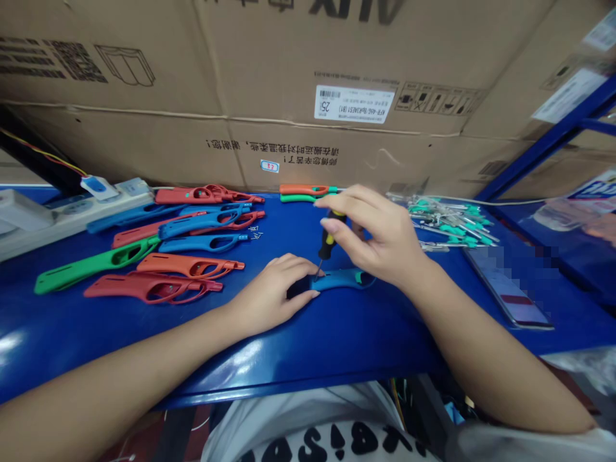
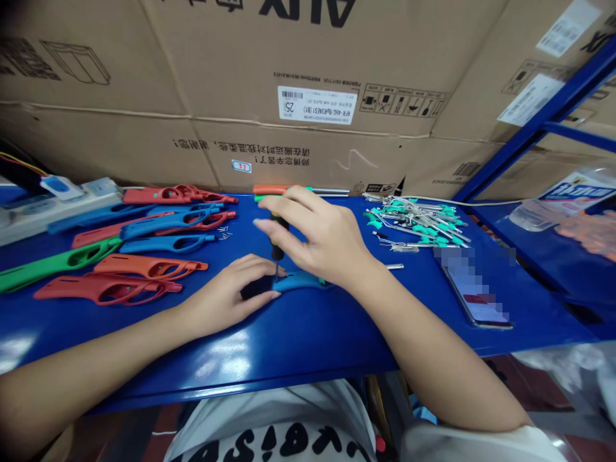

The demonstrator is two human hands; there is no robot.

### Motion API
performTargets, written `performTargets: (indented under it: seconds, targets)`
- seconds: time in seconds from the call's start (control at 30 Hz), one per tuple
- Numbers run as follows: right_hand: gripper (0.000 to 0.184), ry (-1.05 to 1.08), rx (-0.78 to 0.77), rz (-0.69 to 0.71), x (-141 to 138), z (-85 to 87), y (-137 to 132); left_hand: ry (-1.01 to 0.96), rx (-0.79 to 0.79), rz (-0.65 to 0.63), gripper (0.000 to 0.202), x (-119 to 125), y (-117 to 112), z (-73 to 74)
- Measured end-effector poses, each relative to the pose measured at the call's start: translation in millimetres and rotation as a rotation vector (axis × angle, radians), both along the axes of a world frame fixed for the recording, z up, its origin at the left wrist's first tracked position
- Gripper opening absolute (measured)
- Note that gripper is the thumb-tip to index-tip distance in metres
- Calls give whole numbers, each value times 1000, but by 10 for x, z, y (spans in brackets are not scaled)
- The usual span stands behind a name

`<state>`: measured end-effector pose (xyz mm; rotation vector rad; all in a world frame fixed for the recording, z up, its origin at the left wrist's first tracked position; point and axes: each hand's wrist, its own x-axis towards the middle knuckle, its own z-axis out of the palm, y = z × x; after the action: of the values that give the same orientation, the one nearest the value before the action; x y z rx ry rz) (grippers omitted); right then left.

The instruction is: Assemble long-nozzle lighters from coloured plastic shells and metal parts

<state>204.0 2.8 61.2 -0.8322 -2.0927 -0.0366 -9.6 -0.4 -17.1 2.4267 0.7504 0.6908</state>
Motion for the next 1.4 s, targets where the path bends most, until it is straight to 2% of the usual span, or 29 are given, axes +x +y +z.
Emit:
performTargets:
  seconds: [0.13, 0.2, 0.27, 0.33, 0.5, 0.6, 0.7, 0.87, 0.97, 1.03, 1.1, 1.17, 1.23, 1.3, 1.4]
  targets:
    - [30, 29, -205, 132, -31, -3, -30, -1, 3, 2, 23, 5, 3, 2]
    - [26, 17, -184, 90, -41, 3, -40, -4, 1, 4, 22, 5, 0, 6]
    - [25, -3, -91, 14, -43, 20, -53, -5, -3, 5, 22, 4, -2, 10]
    - [24, -2, -55, -2, -32, 48, -73, -8, -2, 4, 22, 5, -2, 12]
    - [32, 13, -226, 122, 6, 100, -107, -13, 13, 1, 24, 7, 3, 6]
    - [24, 9, -133, 71, -3, 97, -96, -13, 16, 9, 23, 5, 3, 3]
    - [23, -46, -49, 56, -2, 102, -91, -10, 16, 4, 23, 5, 0, 8]
    - [30, -48, -166, 215, 20, 127, -111, -6, 25, 16, 24, 8, -3, 8]
    - [22, -101, -107, 119, 6, 128, -123, -19, 29, 12, 24, 9, 1, 3]
    - [24, -157, -84, 34, -1, 134, -135, -21, 26, 9, 25, 9, 1, 5]
    - [29, -175, -124, 57, 4, 144, -145, -14, 24, 11, 26, 10, 0, 10]
    - [34, -138, -178, 146, 16, 152, -148, -10, 25, 16, 25, 12, -2, 14]
    - [31, -104, -191, 191, 20, 152, -144, -13, 27, 15, 25, 16, -1, 13]
    - [21, -94, -146, 144, 7, 145, -142, -17, 29, 14, 25, 19, 2, 7]
    - [25, -135, -103, 28, -38, 129, -167, -19, 31, 18, 25, 20, 7, -1]
